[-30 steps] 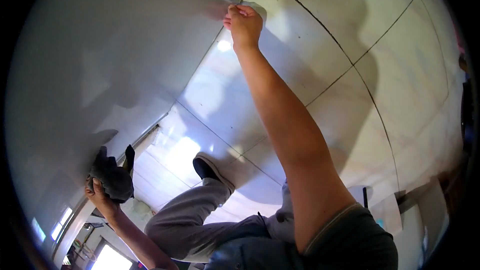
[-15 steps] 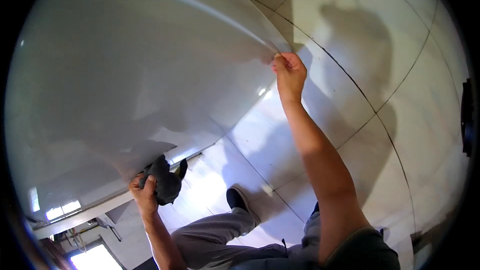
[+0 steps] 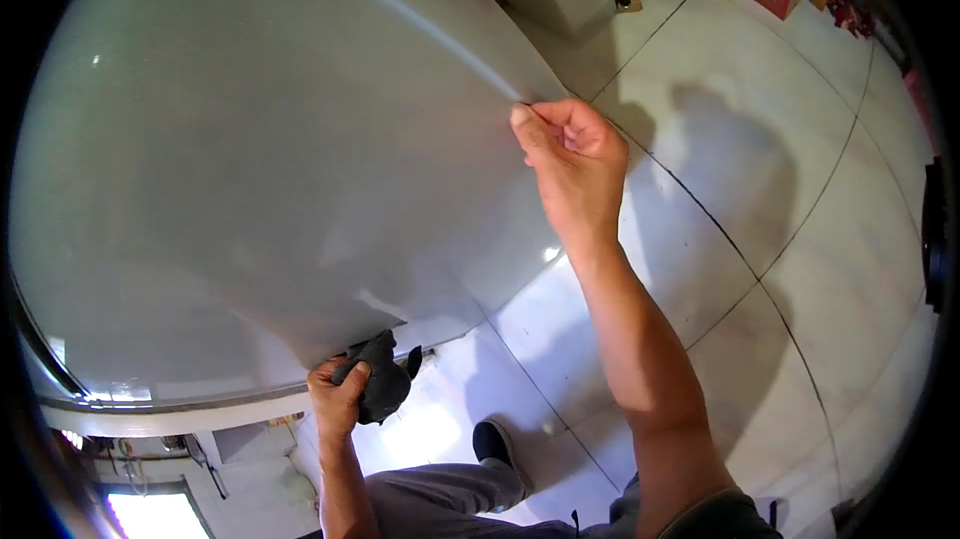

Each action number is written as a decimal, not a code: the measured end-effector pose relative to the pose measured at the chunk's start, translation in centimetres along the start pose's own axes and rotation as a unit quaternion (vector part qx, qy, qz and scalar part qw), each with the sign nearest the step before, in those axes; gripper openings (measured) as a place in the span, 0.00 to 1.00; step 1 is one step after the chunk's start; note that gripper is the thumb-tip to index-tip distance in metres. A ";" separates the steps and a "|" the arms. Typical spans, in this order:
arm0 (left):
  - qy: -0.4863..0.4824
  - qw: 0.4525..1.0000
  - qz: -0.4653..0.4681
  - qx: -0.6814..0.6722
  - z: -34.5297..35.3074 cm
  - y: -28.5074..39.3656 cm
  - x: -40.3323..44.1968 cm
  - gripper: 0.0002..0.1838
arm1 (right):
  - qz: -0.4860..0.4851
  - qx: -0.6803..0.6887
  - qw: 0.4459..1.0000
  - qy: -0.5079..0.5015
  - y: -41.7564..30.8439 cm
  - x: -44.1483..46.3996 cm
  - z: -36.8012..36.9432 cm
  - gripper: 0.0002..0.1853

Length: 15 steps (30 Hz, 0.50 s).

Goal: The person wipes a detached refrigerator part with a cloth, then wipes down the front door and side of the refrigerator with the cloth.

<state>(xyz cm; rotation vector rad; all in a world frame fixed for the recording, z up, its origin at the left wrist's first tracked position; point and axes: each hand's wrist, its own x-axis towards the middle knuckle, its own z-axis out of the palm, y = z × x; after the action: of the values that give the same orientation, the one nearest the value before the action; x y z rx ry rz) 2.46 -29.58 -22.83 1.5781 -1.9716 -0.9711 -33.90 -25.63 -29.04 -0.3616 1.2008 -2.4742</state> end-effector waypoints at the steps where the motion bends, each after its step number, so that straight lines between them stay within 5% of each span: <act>1: 0.001 1.000 0.004 -0.001 0.1 0.1 0.0 0.11 | 0.012 -0.004 1.000 -0.010 -1.1 0.0 0.8 0.06; 9: -0.023 0.999 0.032 0.003 0.0 0.3 0.0 0.09 | -0.005 -0.036 0.999 -0.012 -7.3 0.7 5.4 0.12; 15: -0.037 0.998 0.032 -0.030 -0.3 -0.3 -0.1 0.13 | 0.035 -0.092 0.995 0.002 -3.6 -1.4 2.8 0.09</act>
<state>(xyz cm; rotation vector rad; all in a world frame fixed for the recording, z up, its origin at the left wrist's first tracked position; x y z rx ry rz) 2.87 -29.58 -22.84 1.4569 -2.0115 -1.0666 -32.33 -24.92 -24.56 -0.3571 1.4228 -2.3136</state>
